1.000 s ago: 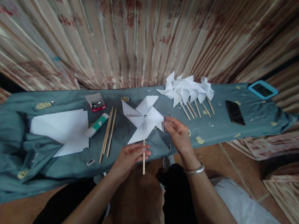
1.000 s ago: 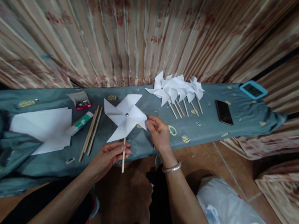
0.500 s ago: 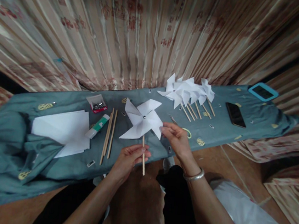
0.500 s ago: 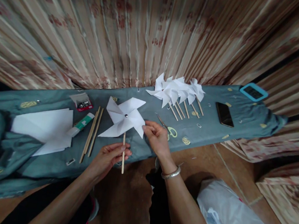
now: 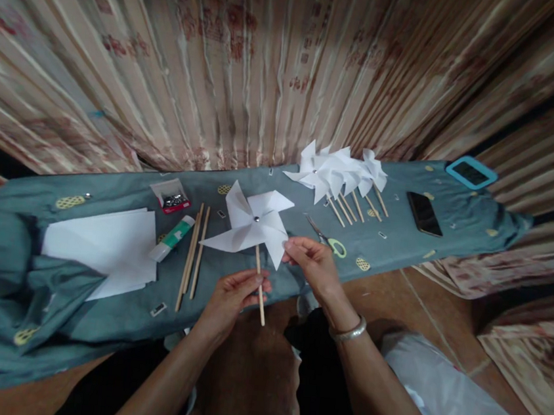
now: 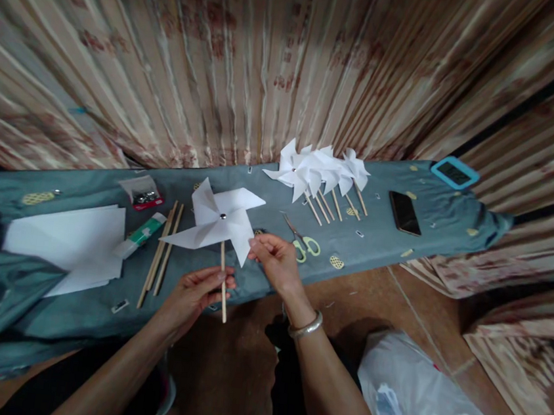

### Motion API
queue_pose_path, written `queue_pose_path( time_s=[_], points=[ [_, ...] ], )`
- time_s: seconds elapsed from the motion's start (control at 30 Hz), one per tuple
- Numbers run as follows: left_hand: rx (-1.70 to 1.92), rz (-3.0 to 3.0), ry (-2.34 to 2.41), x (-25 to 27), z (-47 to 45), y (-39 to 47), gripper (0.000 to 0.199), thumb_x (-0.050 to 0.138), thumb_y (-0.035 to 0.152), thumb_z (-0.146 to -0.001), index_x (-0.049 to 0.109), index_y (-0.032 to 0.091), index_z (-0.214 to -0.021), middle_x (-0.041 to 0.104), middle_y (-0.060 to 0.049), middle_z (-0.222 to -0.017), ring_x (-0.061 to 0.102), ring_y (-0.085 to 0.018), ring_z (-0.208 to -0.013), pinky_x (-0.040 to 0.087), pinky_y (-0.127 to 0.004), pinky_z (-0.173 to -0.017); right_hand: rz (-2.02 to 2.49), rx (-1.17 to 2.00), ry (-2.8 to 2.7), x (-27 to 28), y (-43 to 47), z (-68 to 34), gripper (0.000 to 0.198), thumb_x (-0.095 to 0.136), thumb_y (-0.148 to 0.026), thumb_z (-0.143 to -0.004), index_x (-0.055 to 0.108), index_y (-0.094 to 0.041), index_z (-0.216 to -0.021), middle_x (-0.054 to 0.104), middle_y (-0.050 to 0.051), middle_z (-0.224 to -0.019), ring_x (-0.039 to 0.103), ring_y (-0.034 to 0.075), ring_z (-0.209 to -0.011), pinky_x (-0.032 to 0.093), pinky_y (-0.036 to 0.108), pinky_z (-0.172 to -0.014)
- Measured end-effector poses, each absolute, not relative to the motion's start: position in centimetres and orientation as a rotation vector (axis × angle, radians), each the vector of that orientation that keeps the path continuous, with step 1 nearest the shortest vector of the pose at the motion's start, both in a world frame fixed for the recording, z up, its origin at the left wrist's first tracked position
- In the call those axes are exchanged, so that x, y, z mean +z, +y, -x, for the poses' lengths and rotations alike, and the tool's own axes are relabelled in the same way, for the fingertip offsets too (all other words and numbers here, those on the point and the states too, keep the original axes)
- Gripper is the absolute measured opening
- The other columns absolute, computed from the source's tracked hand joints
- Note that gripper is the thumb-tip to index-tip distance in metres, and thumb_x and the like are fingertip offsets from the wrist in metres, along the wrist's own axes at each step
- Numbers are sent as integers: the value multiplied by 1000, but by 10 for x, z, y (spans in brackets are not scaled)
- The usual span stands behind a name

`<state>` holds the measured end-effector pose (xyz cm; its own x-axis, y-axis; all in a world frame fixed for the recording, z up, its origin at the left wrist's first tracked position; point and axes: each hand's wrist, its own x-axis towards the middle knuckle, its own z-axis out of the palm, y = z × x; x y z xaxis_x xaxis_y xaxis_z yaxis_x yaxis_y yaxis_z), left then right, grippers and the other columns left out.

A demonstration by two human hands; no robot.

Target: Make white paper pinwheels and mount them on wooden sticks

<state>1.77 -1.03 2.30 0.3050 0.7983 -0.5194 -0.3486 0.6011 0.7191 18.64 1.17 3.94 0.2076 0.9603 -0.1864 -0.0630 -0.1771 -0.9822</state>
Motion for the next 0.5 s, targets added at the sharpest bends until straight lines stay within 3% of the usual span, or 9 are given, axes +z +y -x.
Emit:
queue_pose_path(
  time_s=[0.5],
  points=[
    [814, -516, 1000, 25, -19, -10, 48, 91, 46, -43, 77, 13, -76, 70, -4, -66, 62, -10, -62, 54, -21, -62, 1329, 1309, -883, 38, 7, -177, 36, 82, -52, -58, 70, -19, -68, 68, -1, -58, 60, 11, -54, 46, 24, -56]
  ],
)
